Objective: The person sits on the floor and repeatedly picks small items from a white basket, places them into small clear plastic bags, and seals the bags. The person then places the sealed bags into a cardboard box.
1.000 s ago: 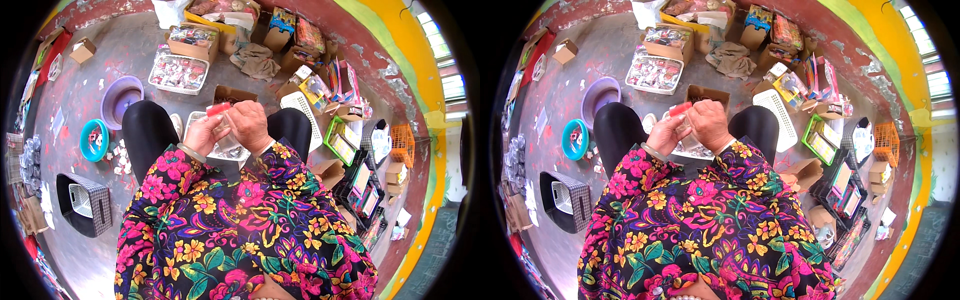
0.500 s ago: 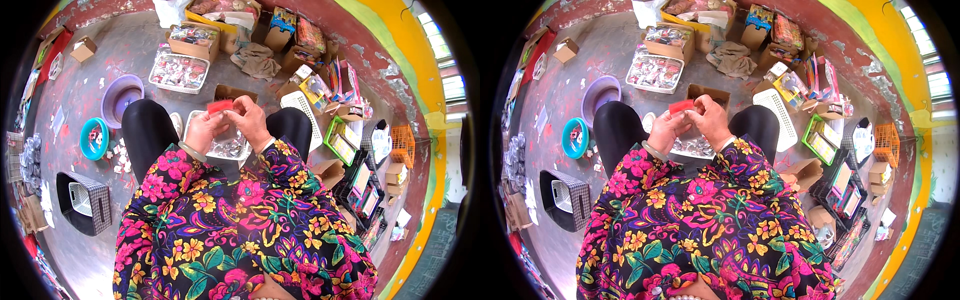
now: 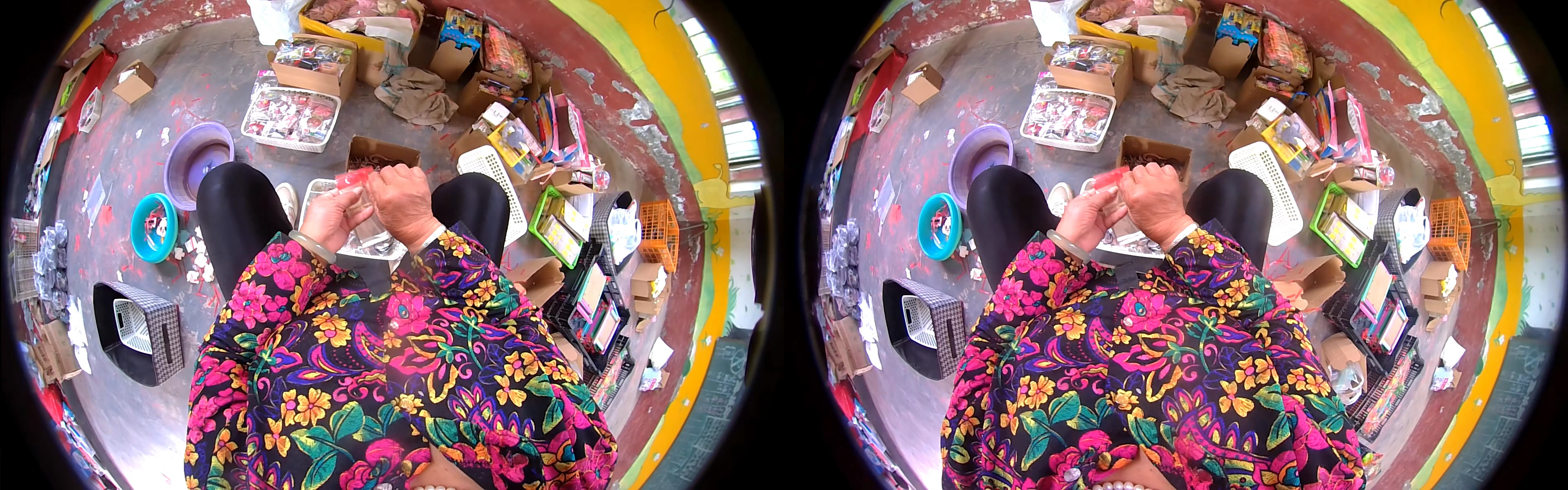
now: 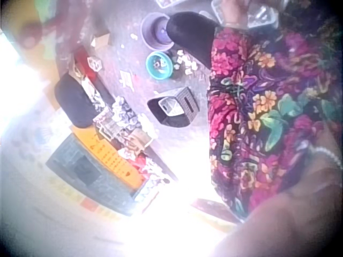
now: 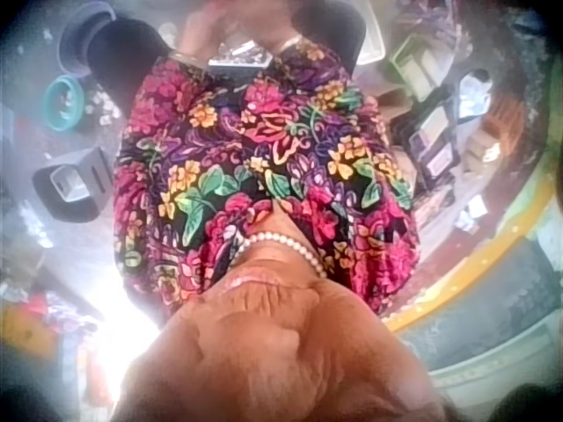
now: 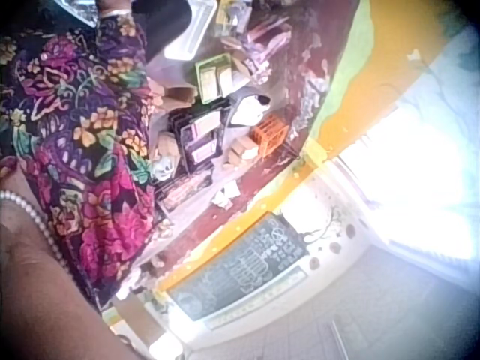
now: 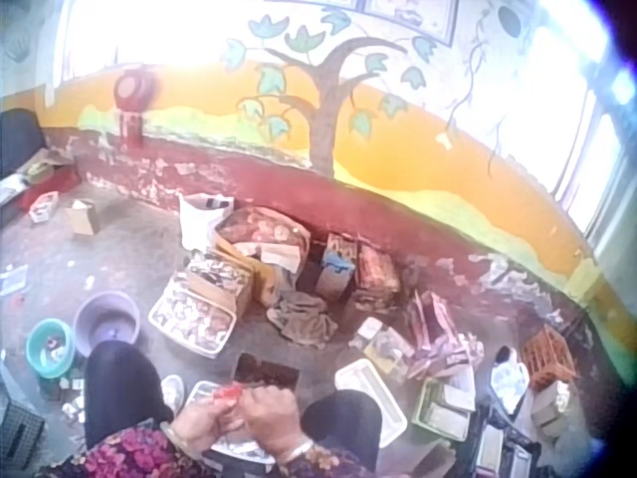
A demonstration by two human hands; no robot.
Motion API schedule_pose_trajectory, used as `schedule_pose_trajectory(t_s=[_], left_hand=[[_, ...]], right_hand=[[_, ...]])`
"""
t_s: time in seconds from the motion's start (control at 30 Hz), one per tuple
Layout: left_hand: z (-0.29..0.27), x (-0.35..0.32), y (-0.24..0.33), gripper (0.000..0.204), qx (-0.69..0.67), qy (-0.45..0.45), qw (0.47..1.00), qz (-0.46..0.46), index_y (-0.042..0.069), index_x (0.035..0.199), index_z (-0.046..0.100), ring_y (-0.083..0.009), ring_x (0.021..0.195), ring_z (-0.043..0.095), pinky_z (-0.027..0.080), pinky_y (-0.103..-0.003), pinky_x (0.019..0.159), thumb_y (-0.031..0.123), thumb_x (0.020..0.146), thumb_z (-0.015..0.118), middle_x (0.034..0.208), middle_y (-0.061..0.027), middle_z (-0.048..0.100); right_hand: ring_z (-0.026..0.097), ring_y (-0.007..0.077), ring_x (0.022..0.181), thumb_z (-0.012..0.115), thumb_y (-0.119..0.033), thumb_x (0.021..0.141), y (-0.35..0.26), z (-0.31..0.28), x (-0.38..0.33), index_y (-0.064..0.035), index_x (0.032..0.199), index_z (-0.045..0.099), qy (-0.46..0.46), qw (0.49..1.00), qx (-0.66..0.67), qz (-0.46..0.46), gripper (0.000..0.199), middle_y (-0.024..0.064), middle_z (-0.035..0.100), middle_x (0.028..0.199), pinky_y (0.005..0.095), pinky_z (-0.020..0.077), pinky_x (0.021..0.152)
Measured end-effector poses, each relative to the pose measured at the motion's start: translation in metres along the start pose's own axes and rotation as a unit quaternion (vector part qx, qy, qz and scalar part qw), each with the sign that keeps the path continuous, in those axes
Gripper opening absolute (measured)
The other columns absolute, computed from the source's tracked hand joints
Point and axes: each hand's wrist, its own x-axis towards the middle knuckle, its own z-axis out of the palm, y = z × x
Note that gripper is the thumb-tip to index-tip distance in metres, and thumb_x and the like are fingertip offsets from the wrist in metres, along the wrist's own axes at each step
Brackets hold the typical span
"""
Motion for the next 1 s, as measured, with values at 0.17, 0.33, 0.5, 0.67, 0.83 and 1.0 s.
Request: schedule_pose_trajectory(t_s=[0.17, 0.33, 0.5, 0.67, 0.83, 1.0], left_hand=[[0.000, 0.001, -0.001, 0.016, -0.031, 0.035, 0.999, -0.024, 0.001, 0.101, 0.054, -0.0163, 0.088, 0.058, 0.051, -0.032, 0.077, 0.004, 0.085, 0.049, 0.097, -0.0064, 0.058], [-0.001, 0.000, -0.003, 0.020, -0.004, 0.017, 0.999, -0.027, 0.002, 0.105, 0.053, -0.0153, 0.092, 0.056, 0.050, -0.031, 0.079, 0.006, 0.086, 0.049, 0.101, -0.0048, 0.057], [-0.003, 0.002, -0.001, 0.021, 0.011, -0.003, 1.000, 0.007, 0.003, 0.107, 0.053, -0.0133, 0.091, 0.056, 0.050, -0.028, 0.077, 0.008, 0.088, 0.047, 0.100, -0.0032, 0.058], [0.002, -0.001, 0.001, 0.022, 0.011, -0.027, 0.998, 0.049, 0.004, 0.108, 0.054, -0.0106, 0.088, 0.057, 0.049, -0.024, 0.075, 0.012, 0.089, 0.048, 0.099, -0.0017, 0.059], [0.004, 0.000, -0.001, 0.022, 0.066, -0.033, 0.996, 0.048, 0.004, 0.107, 0.055, -0.0100, 0.087, 0.058, 0.049, -0.023, 0.075, 0.014, 0.088, 0.049, 0.099, -0.0017, 0.059], [0.005, -0.001, -0.001, 0.021, 0.065, -0.026, 0.997, 0.043, 0.005, 0.106, 0.055, -0.0097, 0.087, 0.058, 0.049, -0.024, 0.075, 0.014, 0.088, 0.051, 0.097, -0.0014, 0.060]], right_hand=[[0.050, 0.0180, 0.070, 0.055, -0.017, 0.067, -0.002, 0.008, -0.002, -0.0085, 0.082, 0.059, 0.023, 0.999, -0.037, -0.008, 0.017, 0.0014, 0.051, 0.070, 0.0316, 0.0358, 0.062], [0.050, 0.0185, 0.074, 0.056, -0.016, 0.068, 0.000, 0.009, -0.002, -0.0083, 0.083, 0.059, 0.012, 0.999, 0.046, -0.016, 0.017, 0.0010, 0.053, 0.076, 0.0319, 0.0379, 0.063], [0.054, 0.0210, 0.076, 0.059, -0.013, 0.068, 0.000, 0.001, -0.001, -0.0096, 0.085, 0.061, 0.046, 0.993, 0.109, -0.012, 0.018, 0.0029, 0.057, 0.079, 0.0326, 0.0418, 0.066], [0.055, 0.0239, 0.074, 0.064, -0.012, 0.069, 0.004, 0.004, 0.000, -0.0073, 0.084, 0.061, 0.029, 0.955, 0.272, 0.116, 0.015, 0.0060, 0.057, 0.076, 0.0332, 0.0438, 0.065], [0.053, 0.0255, 0.073, 0.064, -0.011, 0.068, 0.007, 0.015, -0.003, -0.0054, 0.078, 0.059, -0.015, 0.868, 0.422, 0.263, 0.012, 0.0070, 0.054, 0.071, 0.0335, 0.0428, 0.064], [0.056, 0.0244, 0.073, 0.065, -0.005, 0.066, 0.010, 0.003, -0.001, -0.0045, 0.080, 0.059, 0.026, 0.926, 0.338, 0.165, 0.015, 0.0078, 0.057, 0.075, 0.0298, 0.0453, 0.060]])
